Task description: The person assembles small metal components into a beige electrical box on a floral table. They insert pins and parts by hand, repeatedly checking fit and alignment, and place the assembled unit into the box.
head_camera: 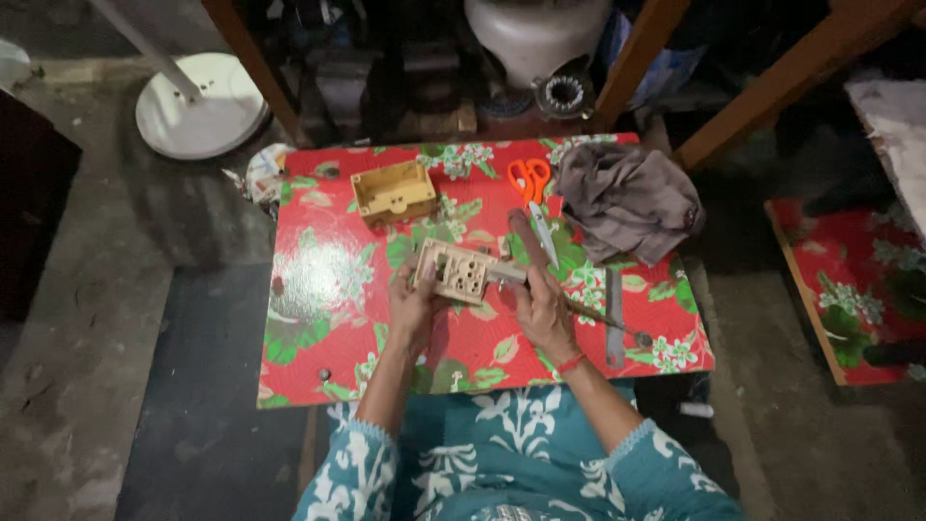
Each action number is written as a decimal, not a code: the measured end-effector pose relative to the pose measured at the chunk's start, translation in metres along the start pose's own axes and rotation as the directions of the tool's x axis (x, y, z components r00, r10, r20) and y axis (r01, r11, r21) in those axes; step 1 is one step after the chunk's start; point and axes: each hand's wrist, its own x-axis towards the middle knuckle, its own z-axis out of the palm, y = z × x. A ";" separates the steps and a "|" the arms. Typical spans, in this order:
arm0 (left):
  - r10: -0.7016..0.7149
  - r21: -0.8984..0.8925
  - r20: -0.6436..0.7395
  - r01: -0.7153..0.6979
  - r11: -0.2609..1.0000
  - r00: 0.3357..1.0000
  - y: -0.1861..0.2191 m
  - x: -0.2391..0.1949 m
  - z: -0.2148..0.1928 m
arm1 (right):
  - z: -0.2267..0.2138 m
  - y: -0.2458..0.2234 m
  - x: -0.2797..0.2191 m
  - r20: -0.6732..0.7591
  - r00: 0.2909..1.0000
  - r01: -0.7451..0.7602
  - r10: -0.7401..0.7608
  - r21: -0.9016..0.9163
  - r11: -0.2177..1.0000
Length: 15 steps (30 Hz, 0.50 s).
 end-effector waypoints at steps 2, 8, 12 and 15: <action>-0.028 -0.048 0.011 0.029 0.998 1.000 -0.003 0.006 -0.004 | -0.002 -0.003 0.000 -0.015 0.995 0.095 -0.094 0.101 0.990; -0.085 -0.131 0.100 0.098 0.987 0.991 -0.008 0.015 -0.015 | -0.002 -0.021 0.009 0.105 0.994 0.001 -0.011 0.100 0.995; -0.044 -0.115 0.115 0.057 0.992 0.992 -0.009 0.013 -0.016 | 0.002 -0.014 0.027 0.343 0.931 -0.114 0.123 -0.045 0.992; -0.035 -0.075 0.090 0.042 0.996 0.995 -0.007 0.009 -0.011 | 0.004 -0.006 0.044 0.439 0.898 -0.026 -0.041 0.144 0.989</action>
